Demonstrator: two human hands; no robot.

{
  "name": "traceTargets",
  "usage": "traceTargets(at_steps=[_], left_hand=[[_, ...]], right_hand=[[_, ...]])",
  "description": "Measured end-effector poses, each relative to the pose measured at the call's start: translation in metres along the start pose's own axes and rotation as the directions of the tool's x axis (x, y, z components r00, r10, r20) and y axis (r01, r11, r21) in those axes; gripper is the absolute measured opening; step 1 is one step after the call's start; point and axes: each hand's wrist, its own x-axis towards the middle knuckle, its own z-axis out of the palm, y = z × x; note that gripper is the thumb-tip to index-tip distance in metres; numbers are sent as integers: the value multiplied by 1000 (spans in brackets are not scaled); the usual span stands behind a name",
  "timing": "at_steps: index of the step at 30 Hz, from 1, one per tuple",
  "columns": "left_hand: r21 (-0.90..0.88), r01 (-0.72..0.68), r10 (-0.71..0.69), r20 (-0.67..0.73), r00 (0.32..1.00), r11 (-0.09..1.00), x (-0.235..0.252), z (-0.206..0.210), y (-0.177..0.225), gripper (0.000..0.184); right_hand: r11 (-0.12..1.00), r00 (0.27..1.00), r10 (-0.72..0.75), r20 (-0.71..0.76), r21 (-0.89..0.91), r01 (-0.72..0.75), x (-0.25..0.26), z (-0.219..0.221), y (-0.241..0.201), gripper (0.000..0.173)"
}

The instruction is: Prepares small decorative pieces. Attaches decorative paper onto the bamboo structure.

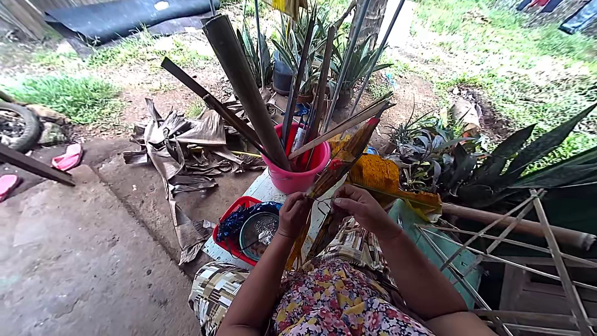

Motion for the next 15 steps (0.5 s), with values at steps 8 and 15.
traceTargets(at_steps=[8,15], left_hand=[[20,1,-1,-12,1000,1000,0,0,-3,10],[7,14,-14,11,1000,1000,-2,2,-5,12]], right_hand=[[956,992,-79,-97,-291,48,-23,-29,-13,24],[850,949,-164,-268,450,274,6,-4,29,37]])
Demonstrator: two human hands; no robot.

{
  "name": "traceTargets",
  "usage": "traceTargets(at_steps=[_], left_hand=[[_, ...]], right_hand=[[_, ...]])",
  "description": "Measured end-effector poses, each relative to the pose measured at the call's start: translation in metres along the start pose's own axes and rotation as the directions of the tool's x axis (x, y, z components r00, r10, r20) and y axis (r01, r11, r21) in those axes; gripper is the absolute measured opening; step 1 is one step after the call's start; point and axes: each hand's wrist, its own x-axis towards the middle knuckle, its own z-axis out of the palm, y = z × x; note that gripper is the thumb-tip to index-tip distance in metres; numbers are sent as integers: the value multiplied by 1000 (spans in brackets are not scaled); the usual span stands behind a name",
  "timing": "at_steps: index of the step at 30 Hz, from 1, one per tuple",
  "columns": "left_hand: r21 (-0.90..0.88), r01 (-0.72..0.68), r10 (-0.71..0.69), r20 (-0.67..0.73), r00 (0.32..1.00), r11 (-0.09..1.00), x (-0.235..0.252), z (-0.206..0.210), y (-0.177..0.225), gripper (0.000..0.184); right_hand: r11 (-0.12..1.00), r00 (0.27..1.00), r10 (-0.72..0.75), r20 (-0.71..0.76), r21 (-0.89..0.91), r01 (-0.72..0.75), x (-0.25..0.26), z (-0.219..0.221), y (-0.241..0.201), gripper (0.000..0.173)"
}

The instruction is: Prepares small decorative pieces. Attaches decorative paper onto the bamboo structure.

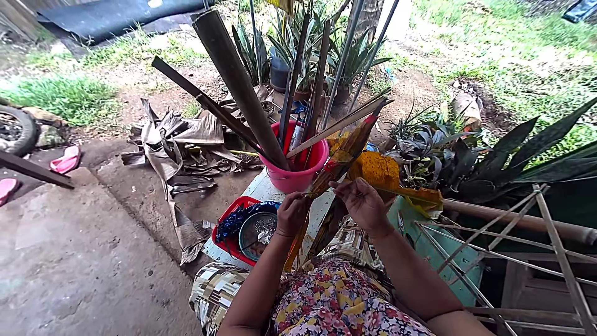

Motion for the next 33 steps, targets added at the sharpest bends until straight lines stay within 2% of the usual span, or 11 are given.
traceTargets(at_steps=[2,6,10,11,12,15,16,19,23,29,33], left_hand=[[7,14,-14,-4,1000,1000,1,-3,1,12],[0,24,-24,3,1000,1000,2,-4,0,10],[-3,43,-43,-24,999,999,3,-1,3,10],[1,41,-41,-27,999,999,3,-1,3,11],[1,35,-35,-24,999,999,3,-1,3,10],[-8,25,-26,-15,1000,1000,2,-1,6,9],[-6,22,-22,-15,1000,1000,1,-1,7,9],[0,17,-17,-25,1000,1000,1,2,8,10],[-24,25,-25,-23,999,999,2,0,9,11],[-4,44,-44,-44,998,999,3,1,9,15],[-7,64,-64,-36,997,998,3,3,7,14]], right_hand=[[1000,1000,9,9,15,-9,0,1,6,37],[962,990,-15,137,-269,51,-10,6,5,36],[844,946,202,255,-536,-35,-28,24,1,62],[795,945,229,234,-605,-42,-30,26,-1,66],[720,963,184,196,-694,3,-29,27,-1,61],[369,989,-71,130,-918,148,-18,28,1,26],[268,987,-101,127,-952,150,-13,29,4,22],[102,984,-59,168,-980,173,-3,34,18,36],[-88,965,-79,252,-966,245,1,34,36,22],[-146,972,-85,220,-968,207,3,39,30,8],[-126,991,-46,122,-985,115,1,38,24,23]])
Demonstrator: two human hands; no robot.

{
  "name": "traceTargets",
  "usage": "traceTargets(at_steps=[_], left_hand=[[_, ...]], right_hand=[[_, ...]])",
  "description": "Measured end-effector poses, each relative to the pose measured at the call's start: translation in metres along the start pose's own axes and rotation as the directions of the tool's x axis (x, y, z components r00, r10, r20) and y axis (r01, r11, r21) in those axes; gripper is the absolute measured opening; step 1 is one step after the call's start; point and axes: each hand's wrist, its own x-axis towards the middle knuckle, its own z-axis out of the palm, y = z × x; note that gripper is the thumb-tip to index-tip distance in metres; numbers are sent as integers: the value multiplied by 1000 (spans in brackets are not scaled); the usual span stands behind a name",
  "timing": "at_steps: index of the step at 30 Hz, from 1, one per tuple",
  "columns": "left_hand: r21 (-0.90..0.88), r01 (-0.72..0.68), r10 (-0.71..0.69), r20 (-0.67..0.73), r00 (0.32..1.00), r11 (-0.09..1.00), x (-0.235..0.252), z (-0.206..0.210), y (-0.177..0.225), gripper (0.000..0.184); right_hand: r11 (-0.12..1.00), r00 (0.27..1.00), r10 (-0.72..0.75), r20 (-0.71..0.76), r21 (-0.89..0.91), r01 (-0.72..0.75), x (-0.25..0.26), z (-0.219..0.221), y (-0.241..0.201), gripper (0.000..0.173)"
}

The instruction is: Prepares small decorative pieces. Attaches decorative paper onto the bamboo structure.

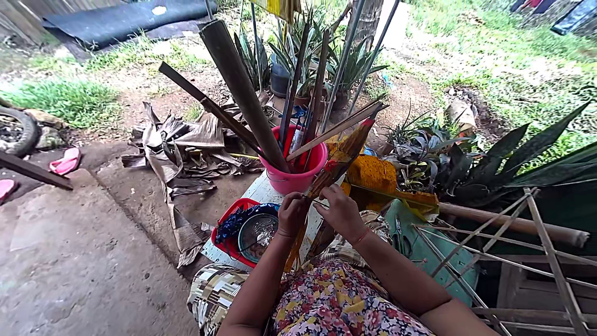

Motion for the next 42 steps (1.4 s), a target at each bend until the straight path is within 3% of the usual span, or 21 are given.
traceTargets(at_steps=[9,14,18,27,29,34,38,42], left_hand=[[-41,61,-60,12,998,997,0,3,0,8],[-98,128,-124,39,991,987,2,0,2,8],[-139,142,-141,21,990,980,2,-1,3,9],[-123,106,-109,-15,994,987,-4,2,6,10],[-151,138,-134,38,990,979,-2,-2,7,8],[-273,303,-234,259,937,913,16,-16,11,8],[-358,498,-297,487,821,790,34,-32,10,6],[-366,623,-337,599,726,692,38,-38,6,6]], right_hand=[[984,987,-135,-84,103,143,-12,28,4,25],[966,999,-34,0,258,33,-5,32,5,24],[976,999,31,17,217,-34,3,26,-3,24],[998,964,64,258,-8,-64,21,-2,-23,15],[999,969,19,246,-46,-8,21,0,-21,14],[988,987,-156,26,-10,157,12,24,0,10],[978,971,-202,-125,28,207,4,37,10,10],[977,966,-186,-180,75,201,1,39,16,9]])
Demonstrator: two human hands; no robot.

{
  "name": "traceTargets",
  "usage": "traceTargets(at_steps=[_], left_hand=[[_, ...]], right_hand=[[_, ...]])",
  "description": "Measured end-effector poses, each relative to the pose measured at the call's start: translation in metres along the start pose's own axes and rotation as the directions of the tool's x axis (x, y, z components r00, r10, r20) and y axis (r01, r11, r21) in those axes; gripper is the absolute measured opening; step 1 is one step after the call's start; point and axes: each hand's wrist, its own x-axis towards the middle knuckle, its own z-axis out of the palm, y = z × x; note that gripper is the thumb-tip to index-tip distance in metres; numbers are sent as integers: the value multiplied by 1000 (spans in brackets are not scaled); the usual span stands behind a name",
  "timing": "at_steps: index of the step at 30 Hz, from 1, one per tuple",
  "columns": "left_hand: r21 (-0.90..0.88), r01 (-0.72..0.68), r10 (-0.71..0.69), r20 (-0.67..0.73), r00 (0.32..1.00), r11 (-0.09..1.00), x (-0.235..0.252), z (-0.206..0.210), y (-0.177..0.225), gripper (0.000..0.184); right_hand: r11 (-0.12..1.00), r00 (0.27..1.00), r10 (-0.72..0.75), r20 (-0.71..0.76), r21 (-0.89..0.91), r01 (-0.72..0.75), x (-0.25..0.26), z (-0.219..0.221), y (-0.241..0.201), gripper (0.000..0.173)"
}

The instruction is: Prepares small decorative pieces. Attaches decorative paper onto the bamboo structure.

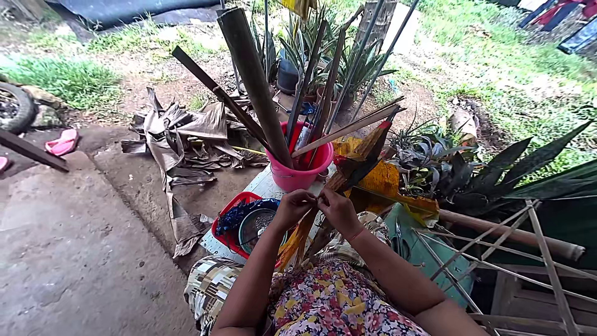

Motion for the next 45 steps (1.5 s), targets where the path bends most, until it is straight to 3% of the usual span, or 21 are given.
traceTargets(at_steps=[4,11,17,20,23,31,39,45], left_hand=[[-10,26,-26,-27,999,1000,0,4,-3,8],[-19,93,-93,-35,995,996,-2,15,-4,34],[-46,178,-180,-64,982,983,-2,19,-3,21],[-50,250,-252,-46,967,967,0,20,-1,33],[-63,284,-287,-38,957,957,1,22,1,21],[-50,46,-54,-164,985,998,-12,38,-9,8],[101,-122,140,-193,971,987,-17,44,-8,18],[87,-90,102,-153,983,992,-15,41,-5,23]], right_hand=[[1000,1000,-3,-10,14,3,-4,3,6,9],[996,999,-3,-49,90,8,-8,4,13,13],[982,997,-3,-81,190,19,-15,5,18,15],[971,997,-15,-81,238,34,-17,6,21,16],[954,997,-7,-80,297,31,-19,5,24,16],[942,997,50,-53,335,-29,-20,1,23,16],[898,987,160,-14,417,-140,-16,-3,18,15],[934,992,110,-57,348,-83,-21,3,19,15]])
